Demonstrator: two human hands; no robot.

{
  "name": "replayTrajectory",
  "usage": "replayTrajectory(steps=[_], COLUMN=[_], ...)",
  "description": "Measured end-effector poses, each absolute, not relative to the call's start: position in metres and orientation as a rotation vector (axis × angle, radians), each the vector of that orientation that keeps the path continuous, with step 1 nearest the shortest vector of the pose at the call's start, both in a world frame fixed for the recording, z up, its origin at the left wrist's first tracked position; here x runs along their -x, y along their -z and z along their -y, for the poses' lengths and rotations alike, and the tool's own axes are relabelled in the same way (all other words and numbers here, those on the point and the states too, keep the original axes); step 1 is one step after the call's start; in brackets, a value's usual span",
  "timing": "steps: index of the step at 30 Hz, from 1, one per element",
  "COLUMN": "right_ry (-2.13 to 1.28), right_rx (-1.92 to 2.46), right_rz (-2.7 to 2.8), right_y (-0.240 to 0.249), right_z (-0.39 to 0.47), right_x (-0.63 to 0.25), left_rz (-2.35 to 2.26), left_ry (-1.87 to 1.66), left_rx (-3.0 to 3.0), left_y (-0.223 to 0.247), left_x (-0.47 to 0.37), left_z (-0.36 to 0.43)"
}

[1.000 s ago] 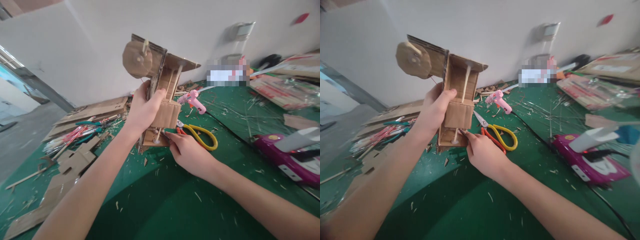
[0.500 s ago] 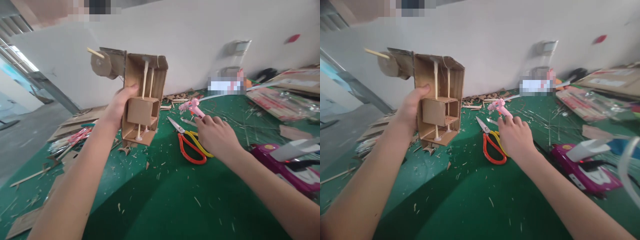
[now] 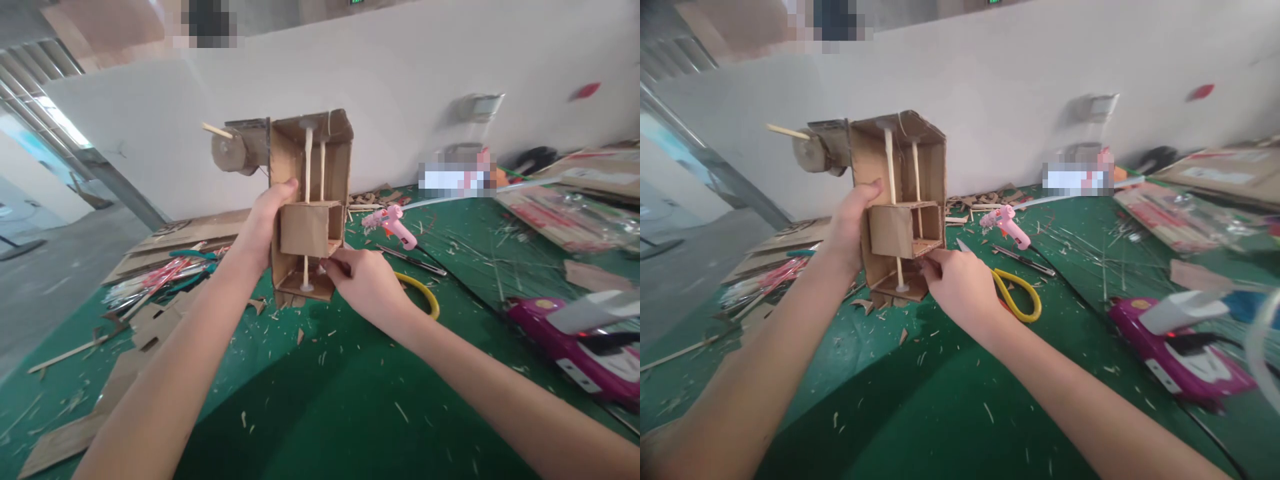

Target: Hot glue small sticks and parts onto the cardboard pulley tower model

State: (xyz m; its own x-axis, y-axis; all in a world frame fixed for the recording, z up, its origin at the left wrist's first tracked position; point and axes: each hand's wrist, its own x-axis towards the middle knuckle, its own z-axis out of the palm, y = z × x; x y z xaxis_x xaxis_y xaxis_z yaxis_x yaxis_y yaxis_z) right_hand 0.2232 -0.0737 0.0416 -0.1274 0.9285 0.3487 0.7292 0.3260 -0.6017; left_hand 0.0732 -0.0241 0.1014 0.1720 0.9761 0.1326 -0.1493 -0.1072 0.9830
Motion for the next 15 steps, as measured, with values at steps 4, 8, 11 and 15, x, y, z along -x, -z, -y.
replayTrajectory(steps=[4,8,11,15], right_ry=[-0.292,-0.319,-0.35,-0.388], right_rx=[1.555,1.591,1.627,1.542], right_rz=[1.774,1.742,1.781,1.865], right_y=[-0.034,-0.031,-0.033,-0.043], right_z=[0.063,0.061,0.059,0.061], right_x=[-0.214,-0.213,-0.215,-0.22], left_rz=[-0.862,-0.849,-0.859,-0.893], left_ry=[-1.338,-1.354,-1.41,-1.506], left_rx=[-1.272,-1.287,-1.333,-1.371], left_y=[-0.096,-0.094,-0.096,-0.103], left_x=[-0.079,-0.081,-0.083,-0.084], left_z=[0.023,0.024,0.027,0.031])
